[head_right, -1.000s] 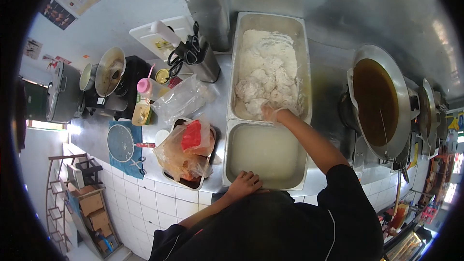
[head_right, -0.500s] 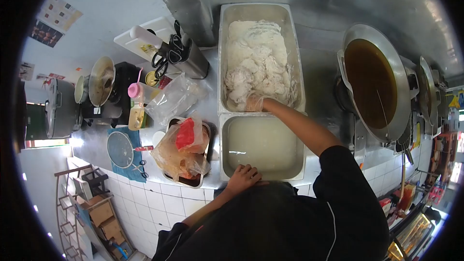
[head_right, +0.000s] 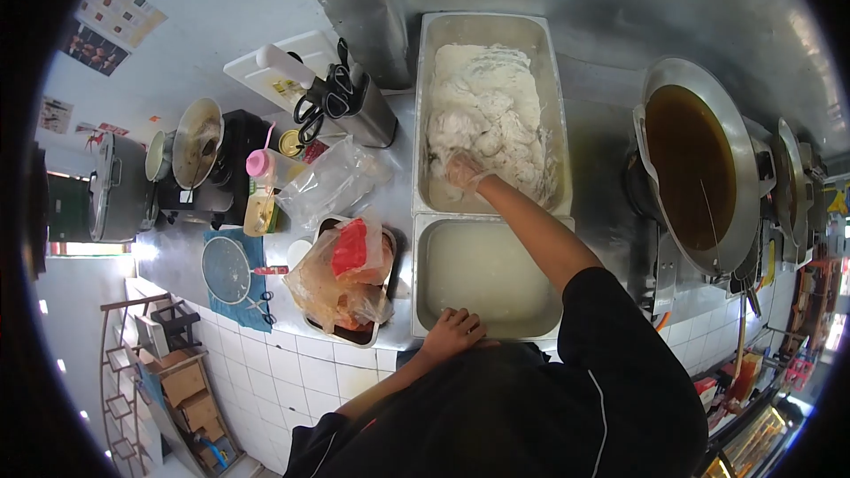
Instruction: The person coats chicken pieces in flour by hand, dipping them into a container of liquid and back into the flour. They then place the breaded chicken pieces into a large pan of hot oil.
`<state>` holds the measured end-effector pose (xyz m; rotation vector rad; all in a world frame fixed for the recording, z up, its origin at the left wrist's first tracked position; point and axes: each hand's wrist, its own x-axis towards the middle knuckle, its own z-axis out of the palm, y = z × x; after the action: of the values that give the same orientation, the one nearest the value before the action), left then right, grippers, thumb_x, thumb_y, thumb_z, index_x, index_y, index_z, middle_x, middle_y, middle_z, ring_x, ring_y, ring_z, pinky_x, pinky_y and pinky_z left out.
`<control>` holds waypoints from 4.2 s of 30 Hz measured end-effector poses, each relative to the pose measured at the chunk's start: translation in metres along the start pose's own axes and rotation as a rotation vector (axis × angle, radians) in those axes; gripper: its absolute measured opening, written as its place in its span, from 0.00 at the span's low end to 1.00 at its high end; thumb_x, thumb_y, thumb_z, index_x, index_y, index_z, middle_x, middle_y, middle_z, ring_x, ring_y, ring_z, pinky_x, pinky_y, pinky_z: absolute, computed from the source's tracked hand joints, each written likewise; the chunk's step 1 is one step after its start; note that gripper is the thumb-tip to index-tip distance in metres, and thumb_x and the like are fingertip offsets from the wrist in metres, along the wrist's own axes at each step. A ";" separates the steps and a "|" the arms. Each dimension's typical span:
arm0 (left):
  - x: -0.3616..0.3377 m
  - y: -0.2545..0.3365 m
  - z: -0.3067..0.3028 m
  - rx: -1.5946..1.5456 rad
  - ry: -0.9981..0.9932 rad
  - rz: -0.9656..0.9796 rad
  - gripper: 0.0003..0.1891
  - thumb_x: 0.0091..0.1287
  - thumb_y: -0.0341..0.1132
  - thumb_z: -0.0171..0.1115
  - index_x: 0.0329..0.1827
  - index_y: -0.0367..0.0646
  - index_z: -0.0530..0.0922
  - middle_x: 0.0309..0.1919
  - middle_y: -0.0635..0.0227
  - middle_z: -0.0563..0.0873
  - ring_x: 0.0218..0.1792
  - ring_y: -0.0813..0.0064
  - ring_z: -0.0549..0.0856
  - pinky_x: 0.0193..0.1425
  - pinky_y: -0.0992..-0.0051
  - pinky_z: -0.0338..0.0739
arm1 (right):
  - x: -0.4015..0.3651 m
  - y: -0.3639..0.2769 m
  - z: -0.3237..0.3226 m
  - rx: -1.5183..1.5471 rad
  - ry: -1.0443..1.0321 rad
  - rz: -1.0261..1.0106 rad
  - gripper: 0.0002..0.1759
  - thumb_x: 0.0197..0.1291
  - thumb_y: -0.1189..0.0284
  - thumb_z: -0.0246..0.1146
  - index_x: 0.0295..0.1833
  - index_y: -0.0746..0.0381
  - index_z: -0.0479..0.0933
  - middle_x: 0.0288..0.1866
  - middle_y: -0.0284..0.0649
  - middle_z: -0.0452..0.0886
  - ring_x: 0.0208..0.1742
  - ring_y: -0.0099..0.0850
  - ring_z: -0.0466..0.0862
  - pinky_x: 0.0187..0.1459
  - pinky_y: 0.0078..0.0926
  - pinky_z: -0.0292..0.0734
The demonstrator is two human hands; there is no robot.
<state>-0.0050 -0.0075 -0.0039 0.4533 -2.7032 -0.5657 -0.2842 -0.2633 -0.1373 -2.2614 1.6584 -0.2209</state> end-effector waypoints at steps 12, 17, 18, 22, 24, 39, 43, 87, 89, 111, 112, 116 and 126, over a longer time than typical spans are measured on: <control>0.002 -0.001 -0.003 -0.009 0.007 0.006 0.21 0.66 0.59 0.65 0.36 0.50 0.78 0.36 0.72 0.77 0.41 0.71 0.80 0.43 0.67 0.75 | -0.027 -0.005 0.009 0.274 -0.527 0.057 0.16 0.64 0.62 0.61 0.39 0.66 0.81 0.30 0.48 0.82 0.33 0.45 0.83 0.42 0.46 0.80; 0.001 -0.002 -0.002 0.005 0.012 0.020 0.21 0.66 0.60 0.65 0.35 0.50 0.78 0.35 0.72 0.77 0.41 0.71 0.80 0.43 0.68 0.75 | -0.044 0.004 -0.015 0.628 -0.232 0.235 0.17 0.66 0.63 0.60 0.45 0.67 0.83 0.33 0.48 0.84 0.36 0.43 0.84 0.42 0.44 0.80; 0.001 -0.001 0.000 0.003 0.016 0.013 0.21 0.66 0.60 0.65 0.35 0.50 0.78 0.35 0.72 0.77 0.41 0.71 0.80 0.43 0.68 0.75 | -0.053 0.002 -0.031 0.801 -0.058 0.245 0.17 0.66 0.64 0.58 0.46 0.68 0.83 0.37 0.50 0.86 0.38 0.43 0.84 0.43 0.43 0.80; 0.003 -0.001 -0.004 -0.019 0.026 0.017 0.21 0.66 0.59 0.66 0.35 0.50 0.78 0.36 0.72 0.77 0.41 0.71 0.80 0.42 0.68 0.74 | -0.067 0.027 -0.075 -0.176 -0.545 0.150 0.20 0.64 0.65 0.57 0.56 0.66 0.83 0.48 0.55 0.86 0.48 0.42 0.85 0.54 0.42 0.80; 0.002 -0.001 -0.003 -0.019 0.025 0.024 0.21 0.66 0.59 0.66 0.36 0.50 0.78 0.36 0.72 0.78 0.41 0.71 0.80 0.43 0.68 0.74 | -0.100 0.010 -0.083 -0.392 -0.543 0.258 0.20 0.64 0.68 0.56 0.54 0.67 0.84 0.52 0.55 0.86 0.53 0.42 0.86 0.56 0.43 0.80; 0.003 0.002 -0.005 0.015 0.066 0.021 0.21 0.64 0.60 0.67 0.34 0.50 0.79 0.33 0.73 0.77 0.38 0.71 0.80 0.42 0.68 0.74 | -0.081 -0.021 -0.072 0.084 -0.490 0.388 0.19 0.67 0.66 0.55 0.53 0.65 0.85 0.54 0.50 0.86 0.57 0.43 0.84 0.58 0.46 0.79; 0.003 -0.001 -0.004 -0.009 0.064 0.020 0.21 0.64 0.59 0.67 0.34 0.50 0.79 0.34 0.73 0.77 0.38 0.71 0.80 0.42 0.68 0.74 | -0.096 -0.001 -0.084 0.286 -0.400 0.347 0.19 0.67 0.66 0.55 0.53 0.65 0.84 0.53 0.50 0.86 0.56 0.43 0.84 0.57 0.45 0.79; 0.004 0.001 -0.007 0.007 0.003 0.013 0.21 0.67 0.60 0.64 0.34 0.50 0.79 0.34 0.73 0.79 0.40 0.72 0.80 0.44 0.69 0.74 | -0.078 0.004 -0.037 0.502 -0.079 0.187 0.24 0.65 0.58 0.61 0.52 0.70 0.80 0.39 0.54 0.85 0.40 0.44 0.85 0.49 0.41 0.81; 0.004 0.001 -0.008 0.009 -0.006 0.005 0.21 0.67 0.60 0.64 0.35 0.50 0.79 0.34 0.73 0.79 0.40 0.72 0.80 0.44 0.69 0.74 | -0.060 -0.008 -0.043 0.403 -0.187 0.169 0.25 0.64 0.57 0.62 0.52 0.70 0.79 0.39 0.54 0.84 0.40 0.45 0.85 0.49 0.41 0.81; 0.002 0.000 -0.005 -0.028 0.048 0.019 0.20 0.66 0.59 0.66 0.34 0.50 0.79 0.34 0.71 0.78 0.40 0.70 0.81 0.43 0.67 0.75 | -0.068 0.082 -0.029 0.371 -0.125 0.193 0.32 0.66 0.63 0.60 0.70 0.71 0.67 0.66 0.52 0.76 0.64 0.48 0.77 0.69 0.41 0.72; 0.002 0.000 -0.004 -0.026 0.047 0.016 0.20 0.66 0.59 0.66 0.34 0.50 0.79 0.34 0.71 0.78 0.40 0.70 0.81 0.43 0.67 0.75 | -0.065 0.097 -0.009 0.251 -0.144 0.140 0.33 0.67 0.63 0.59 0.72 0.69 0.66 0.69 0.51 0.74 0.66 0.47 0.75 0.70 0.40 0.70; 0.002 0.000 -0.002 -0.013 0.052 0.017 0.20 0.66 0.59 0.66 0.34 0.51 0.79 0.34 0.72 0.78 0.39 0.70 0.81 0.43 0.67 0.75 | -0.082 0.040 -0.011 0.016 -0.305 0.250 0.28 0.66 0.61 0.59 0.63 0.72 0.72 0.59 0.52 0.80 0.57 0.45 0.80 0.62 0.40 0.76; 0.001 -0.001 -0.002 0.005 0.065 0.031 0.21 0.65 0.59 0.66 0.35 0.50 0.79 0.34 0.72 0.77 0.40 0.71 0.81 0.42 0.67 0.75 | -0.104 0.006 -0.066 0.108 -0.639 0.435 0.20 0.63 0.64 0.63 0.49 0.73 0.78 0.45 0.53 0.84 0.43 0.40 0.83 0.49 0.41 0.79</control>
<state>-0.0049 -0.0088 -0.0025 0.4225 -2.6457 -0.5269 -0.3430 -0.1774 -0.0709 -1.5893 1.6542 0.4562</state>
